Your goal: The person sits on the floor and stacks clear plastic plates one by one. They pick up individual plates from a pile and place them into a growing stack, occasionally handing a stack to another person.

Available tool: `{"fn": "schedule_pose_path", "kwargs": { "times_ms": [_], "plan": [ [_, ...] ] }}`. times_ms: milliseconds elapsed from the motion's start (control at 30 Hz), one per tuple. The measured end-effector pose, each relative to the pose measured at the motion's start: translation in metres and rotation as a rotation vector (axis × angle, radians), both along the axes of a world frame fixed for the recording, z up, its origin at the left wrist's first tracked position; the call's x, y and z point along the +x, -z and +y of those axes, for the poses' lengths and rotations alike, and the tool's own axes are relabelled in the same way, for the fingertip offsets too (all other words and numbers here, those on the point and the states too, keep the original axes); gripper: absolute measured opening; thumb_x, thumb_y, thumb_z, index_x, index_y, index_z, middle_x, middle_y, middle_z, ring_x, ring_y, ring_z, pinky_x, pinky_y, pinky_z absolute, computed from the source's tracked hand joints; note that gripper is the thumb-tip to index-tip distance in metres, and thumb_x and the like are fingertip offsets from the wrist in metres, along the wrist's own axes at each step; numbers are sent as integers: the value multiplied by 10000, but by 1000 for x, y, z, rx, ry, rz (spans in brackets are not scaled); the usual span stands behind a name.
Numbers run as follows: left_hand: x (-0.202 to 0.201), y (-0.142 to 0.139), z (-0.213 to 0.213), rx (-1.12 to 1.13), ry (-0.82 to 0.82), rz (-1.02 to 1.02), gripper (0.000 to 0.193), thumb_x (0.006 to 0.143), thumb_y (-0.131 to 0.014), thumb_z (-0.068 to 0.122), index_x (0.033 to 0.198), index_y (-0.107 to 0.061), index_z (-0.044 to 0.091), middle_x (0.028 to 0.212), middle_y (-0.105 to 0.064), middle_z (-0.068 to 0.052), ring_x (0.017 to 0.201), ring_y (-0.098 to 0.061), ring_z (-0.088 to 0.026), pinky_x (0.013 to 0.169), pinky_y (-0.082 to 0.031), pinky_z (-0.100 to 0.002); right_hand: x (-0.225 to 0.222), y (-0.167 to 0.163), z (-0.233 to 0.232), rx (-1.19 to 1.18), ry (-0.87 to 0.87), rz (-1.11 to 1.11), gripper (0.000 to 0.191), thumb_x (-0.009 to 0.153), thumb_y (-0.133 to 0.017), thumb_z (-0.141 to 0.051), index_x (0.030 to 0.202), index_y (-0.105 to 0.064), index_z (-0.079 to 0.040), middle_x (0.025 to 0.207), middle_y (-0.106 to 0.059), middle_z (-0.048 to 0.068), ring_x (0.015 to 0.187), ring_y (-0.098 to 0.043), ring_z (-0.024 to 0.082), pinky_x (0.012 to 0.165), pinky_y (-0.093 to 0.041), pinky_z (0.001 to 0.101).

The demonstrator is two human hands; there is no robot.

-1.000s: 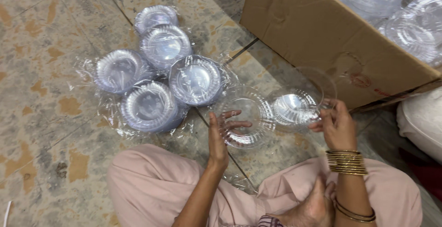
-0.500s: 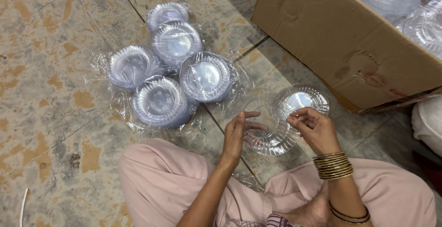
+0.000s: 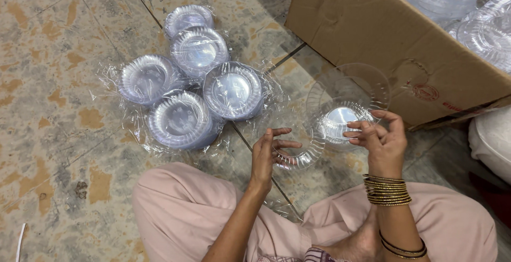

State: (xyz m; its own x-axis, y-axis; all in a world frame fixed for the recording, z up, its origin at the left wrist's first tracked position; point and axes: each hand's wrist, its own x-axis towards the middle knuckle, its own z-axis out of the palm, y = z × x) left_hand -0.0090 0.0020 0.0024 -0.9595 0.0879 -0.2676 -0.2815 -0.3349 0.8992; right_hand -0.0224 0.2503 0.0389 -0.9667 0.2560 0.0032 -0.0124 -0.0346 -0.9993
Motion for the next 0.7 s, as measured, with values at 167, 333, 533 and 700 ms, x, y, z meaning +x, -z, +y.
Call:
{"fn": "schedule_pose_path", "kwargs": {
  "times_ms": [167,333,533,700],
  "plan": [
    [0,-1,0,-13,-9,-14,828,998,-257,675,1262,-637,-11,916,-789,-181,569,-700,-184,532,-540,-271,1,-11,-3,1,41,37,280,1074,-570,-83,1279,-391,-16,1044,-733,227,873,-758,268,723,-622,300],
    [1,-2,-3,-4,-133,62,948,1005,-138,733,1238,-656,-27,915,-791,-203,644,-697,-170,602,-543,-276,3,-2,3,-2,51,45,255,1084,-564,-91,1254,-386,-24,1036,-732,225,879,-767,267,713,-633,298],
    [2,-7,-12,142,-221,71,980,964,-110,755,1223,-647,-22,897,-779,-230,596,-704,-224,632,-598,-326,-14,39,49,169,-31,-153,289,1061,-561,-78,1311,-465,30,990,-733,208,757,-722,246,623,-584,306],
    [3,-5,-10,158,-137,55,997,965,-89,757,1244,-649,-20,908,-775,-225,610,-696,-212,635,-596,-324,-20,76,76,330,-85,-469,431,994,-601,-120,1358,-447,53,1038,-722,197,725,-738,228,609,-611,334]
  ]
}}
